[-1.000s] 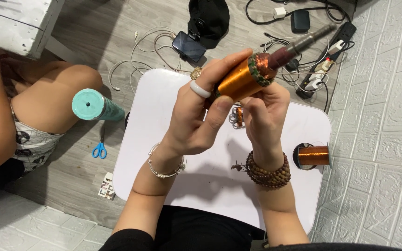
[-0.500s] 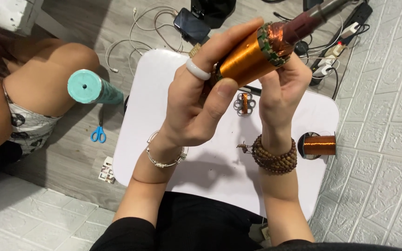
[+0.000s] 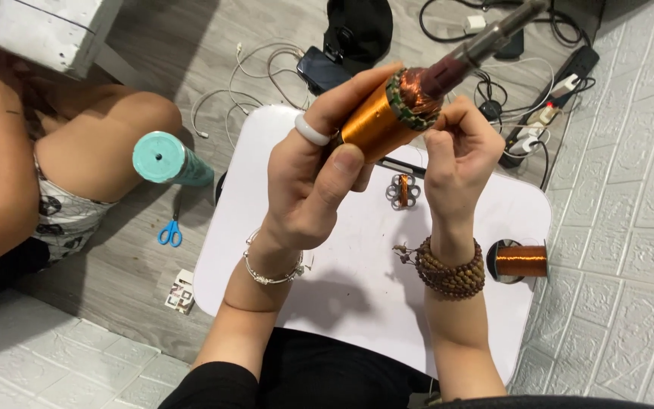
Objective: Manually winding copper wire around the core of an electric motor rotor at a workspace.
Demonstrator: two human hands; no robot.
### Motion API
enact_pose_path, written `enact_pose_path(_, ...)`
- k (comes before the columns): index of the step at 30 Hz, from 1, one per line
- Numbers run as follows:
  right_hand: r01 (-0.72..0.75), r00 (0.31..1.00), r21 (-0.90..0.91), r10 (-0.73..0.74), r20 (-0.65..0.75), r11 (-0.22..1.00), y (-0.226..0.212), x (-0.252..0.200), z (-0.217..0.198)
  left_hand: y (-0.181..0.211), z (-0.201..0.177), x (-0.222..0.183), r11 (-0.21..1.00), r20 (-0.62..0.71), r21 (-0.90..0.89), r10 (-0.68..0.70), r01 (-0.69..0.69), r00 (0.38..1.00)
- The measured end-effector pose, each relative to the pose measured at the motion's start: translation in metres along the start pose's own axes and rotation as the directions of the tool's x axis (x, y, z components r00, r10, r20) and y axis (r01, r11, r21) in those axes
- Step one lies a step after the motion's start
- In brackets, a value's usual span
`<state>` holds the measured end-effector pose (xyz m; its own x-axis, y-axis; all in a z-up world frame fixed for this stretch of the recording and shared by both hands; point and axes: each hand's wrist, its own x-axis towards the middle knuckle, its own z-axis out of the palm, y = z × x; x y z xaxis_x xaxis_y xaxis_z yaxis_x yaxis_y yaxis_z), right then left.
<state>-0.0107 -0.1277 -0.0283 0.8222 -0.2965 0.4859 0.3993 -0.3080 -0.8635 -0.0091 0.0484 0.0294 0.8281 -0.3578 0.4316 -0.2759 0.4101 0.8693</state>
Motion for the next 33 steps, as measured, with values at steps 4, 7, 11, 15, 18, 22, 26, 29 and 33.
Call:
enact_pose_path(4, 0.014, 1.000, -0.027, -0.015, -0.027, 1.000, 0.006, 0.001, -0.003, -0.005, 0.000, -0.001, 0.998, -0.006, -0.052, 0.027, -0.028, 1.000)
enact_pose_path(7, 0.024, 0.998, -0.058, -0.028, -0.064, 0.998, 0.011, 0.003, -0.007, 0.000, 0.000, 0.001, 0.997, -0.017, -0.076, -0.017, 0.016, 1.000)
enact_pose_path(11, 0.000, 0.995, -0.117, -0.012, -0.098, 0.993, 0.017, 0.005, -0.011, -0.001, -0.001, 0.001, 0.996, -0.089, -0.088, -0.021, 0.013, 0.996)
enact_pose_path(15, 0.043, 0.992, -0.203, -0.066, -0.104, 0.978, 0.025, 0.008, -0.014, -0.004, -0.010, 0.002, 0.993, -0.102, -0.083, 0.072, -0.080, 0.992)
enact_pose_path(18, 0.009, 0.992, -0.202, -0.035, -0.121, 0.979, 0.028, 0.008, -0.015, -0.011, -0.015, 0.000, 0.983, -0.180, -0.147, 0.081, -0.109, 0.980)
enact_pose_path(22, -0.030, 0.987, -0.223, -0.006, -0.161, 0.974, 0.033, 0.009, -0.016, -0.012, -0.018, 0.003, 0.975, -0.178, -0.186, 0.088, -0.121, 0.980)
enact_pose_path(26, -0.119, 0.977, -0.212, 0.076, -0.202, 0.970, 0.035, 0.011, -0.019, -0.013, -0.013, 0.004, 0.978, -0.179, -0.164, 0.101, -0.131, 0.979)
enact_pose_path(29, -0.139, 0.973, -0.216, 0.092, -0.212, 0.967, 0.037, 0.012, -0.020, -0.013, -0.011, 0.002, 0.974, -0.189, -0.184, 0.094, -0.129, 0.977)
enact_pose_path(33, -0.155, 0.964, -0.211, 0.101, -0.246, 0.965, 0.033, 0.013, -0.022, -0.009, -0.013, 0.000, 0.987, -0.251, -0.112, 0.088, -0.119, 0.964)
